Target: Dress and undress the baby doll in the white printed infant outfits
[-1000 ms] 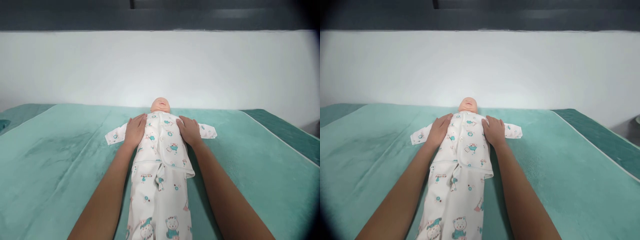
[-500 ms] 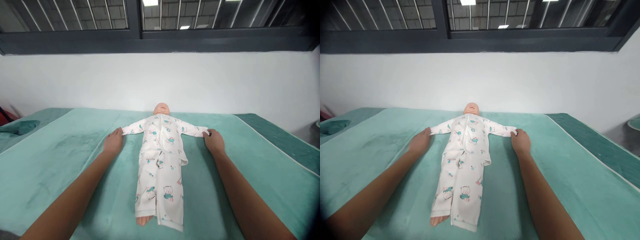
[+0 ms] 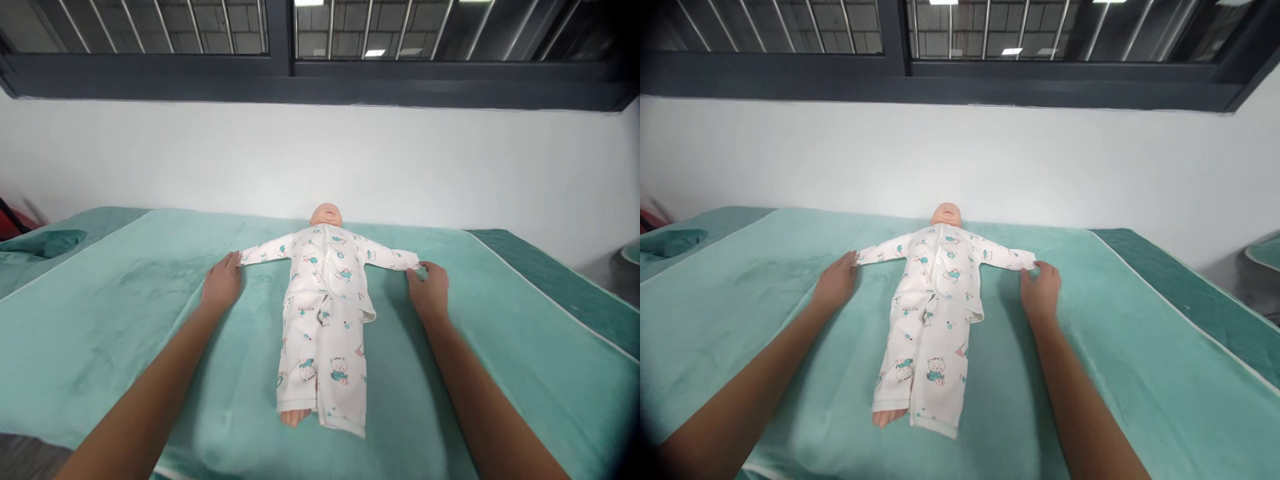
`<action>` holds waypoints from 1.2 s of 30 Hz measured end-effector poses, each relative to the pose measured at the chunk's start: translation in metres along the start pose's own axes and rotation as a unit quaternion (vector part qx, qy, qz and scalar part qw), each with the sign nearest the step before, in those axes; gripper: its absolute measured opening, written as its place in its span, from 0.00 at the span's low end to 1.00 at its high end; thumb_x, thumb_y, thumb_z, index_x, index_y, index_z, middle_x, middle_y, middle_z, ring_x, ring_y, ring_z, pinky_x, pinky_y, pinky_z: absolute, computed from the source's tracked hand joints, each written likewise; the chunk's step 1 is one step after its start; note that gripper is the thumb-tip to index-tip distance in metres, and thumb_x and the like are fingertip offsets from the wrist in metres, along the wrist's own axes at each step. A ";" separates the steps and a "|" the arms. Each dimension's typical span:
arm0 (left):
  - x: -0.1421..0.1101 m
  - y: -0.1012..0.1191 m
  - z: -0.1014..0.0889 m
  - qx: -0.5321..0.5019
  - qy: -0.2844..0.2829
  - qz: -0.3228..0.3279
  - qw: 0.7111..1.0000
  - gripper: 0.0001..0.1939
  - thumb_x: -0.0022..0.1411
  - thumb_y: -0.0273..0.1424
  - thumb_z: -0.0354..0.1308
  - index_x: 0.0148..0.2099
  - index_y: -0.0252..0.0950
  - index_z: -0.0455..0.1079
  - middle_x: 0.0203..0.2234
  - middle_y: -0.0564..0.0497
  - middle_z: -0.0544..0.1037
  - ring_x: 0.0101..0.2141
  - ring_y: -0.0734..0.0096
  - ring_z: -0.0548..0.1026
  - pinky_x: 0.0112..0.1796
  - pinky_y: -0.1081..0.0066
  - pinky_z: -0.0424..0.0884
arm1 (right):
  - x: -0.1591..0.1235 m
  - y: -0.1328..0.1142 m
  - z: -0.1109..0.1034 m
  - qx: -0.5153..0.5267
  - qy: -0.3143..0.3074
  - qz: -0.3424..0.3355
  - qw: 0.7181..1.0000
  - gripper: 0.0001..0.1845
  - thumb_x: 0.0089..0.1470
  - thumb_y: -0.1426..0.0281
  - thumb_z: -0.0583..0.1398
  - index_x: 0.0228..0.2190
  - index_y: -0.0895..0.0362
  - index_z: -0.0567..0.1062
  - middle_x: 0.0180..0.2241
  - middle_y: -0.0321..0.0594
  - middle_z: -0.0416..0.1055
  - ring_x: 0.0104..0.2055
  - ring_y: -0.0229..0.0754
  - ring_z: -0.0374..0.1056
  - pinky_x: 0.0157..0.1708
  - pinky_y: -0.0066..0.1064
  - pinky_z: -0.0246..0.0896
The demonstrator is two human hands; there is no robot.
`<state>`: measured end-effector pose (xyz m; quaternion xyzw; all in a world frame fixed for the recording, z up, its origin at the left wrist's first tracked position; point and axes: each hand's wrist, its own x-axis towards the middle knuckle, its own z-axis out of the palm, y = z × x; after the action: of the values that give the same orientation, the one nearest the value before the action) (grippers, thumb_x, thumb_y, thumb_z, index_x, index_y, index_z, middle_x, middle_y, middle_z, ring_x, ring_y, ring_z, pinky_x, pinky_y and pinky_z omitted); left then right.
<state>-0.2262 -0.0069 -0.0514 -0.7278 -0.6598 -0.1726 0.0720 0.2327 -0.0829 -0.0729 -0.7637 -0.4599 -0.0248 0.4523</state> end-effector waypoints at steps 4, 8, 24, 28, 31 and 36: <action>-0.053 0.022 -0.010 -0.080 0.035 -0.006 0.996 0.25 0.66 0.32 0.46 0.64 0.32 0.61 0.61 0.39 0.66 0.59 0.49 0.66 0.57 0.52 0.63 | -0.086 -0.023 -0.028 0.123 -0.073 -0.109 0.984 0.22 0.59 0.58 0.56 0.51 0.56 0.68 0.55 0.51 0.64 0.57 0.51 0.61 0.49 0.41 0.64; -0.140 0.060 -0.029 -0.277 0.012 0.017 0.961 0.18 0.68 0.39 0.48 0.55 0.40 0.69 0.53 0.47 0.75 0.54 0.58 0.71 0.56 0.57 0.66 | -0.185 -0.031 -0.066 0.118 -0.169 -0.128 0.970 0.24 0.59 0.58 0.58 0.55 0.52 0.64 0.57 0.47 0.64 0.58 0.51 0.61 0.55 0.46 0.59; -0.229 0.142 -0.035 -0.235 0.086 0.156 0.956 0.17 0.62 0.29 0.59 0.52 0.39 0.62 0.41 0.46 0.73 0.42 0.59 0.73 0.42 0.58 0.72 | -0.240 -0.105 -0.076 0.015 -0.203 -0.045 0.978 0.10 0.53 0.67 0.64 0.36 0.52 0.68 0.33 0.38 0.73 0.38 0.51 0.69 0.36 0.37 0.56; -0.229 0.143 -0.041 -0.241 0.090 0.175 0.950 0.17 0.63 0.24 0.55 0.54 0.39 0.63 0.42 0.46 0.72 0.43 0.61 0.72 0.42 0.61 0.71 | -0.234 -0.099 -0.081 0.018 -0.211 0.003 0.977 0.10 0.52 0.68 0.62 0.38 0.51 0.68 0.33 0.37 0.75 0.34 0.48 0.70 0.30 0.32 0.54; -0.233 0.137 -0.040 -0.279 0.069 0.167 0.943 0.16 0.65 0.25 0.54 0.55 0.41 0.64 0.41 0.47 0.73 0.42 0.64 0.73 0.41 0.66 0.72 | -0.235 -0.087 -0.084 0.028 -0.206 0.014 0.978 0.08 0.54 0.66 0.60 0.37 0.51 0.67 0.31 0.35 0.74 0.31 0.46 0.69 0.28 0.30 0.54; -0.245 0.118 -0.035 -0.308 0.074 0.154 0.936 0.16 0.66 0.28 0.56 0.55 0.42 0.66 0.43 0.50 0.75 0.44 0.68 0.74 0.44 0.70 0.72 | -0.251 -0.062 -0.086 0.067 -0.199 -0.036 0.977 0.04 0.53 0.70 0.57 0.29 0.52 0.65 0.25 0.33 0.66 0.27 0.41 0.64 0.28 0.29 0.56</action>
<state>-0.1320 -0.2621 -0.0895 -0.7923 -0.4470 -0.4073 -0.0811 0.0758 -0.3052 -0.0948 -0.7042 -0.5684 0.1426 0.4008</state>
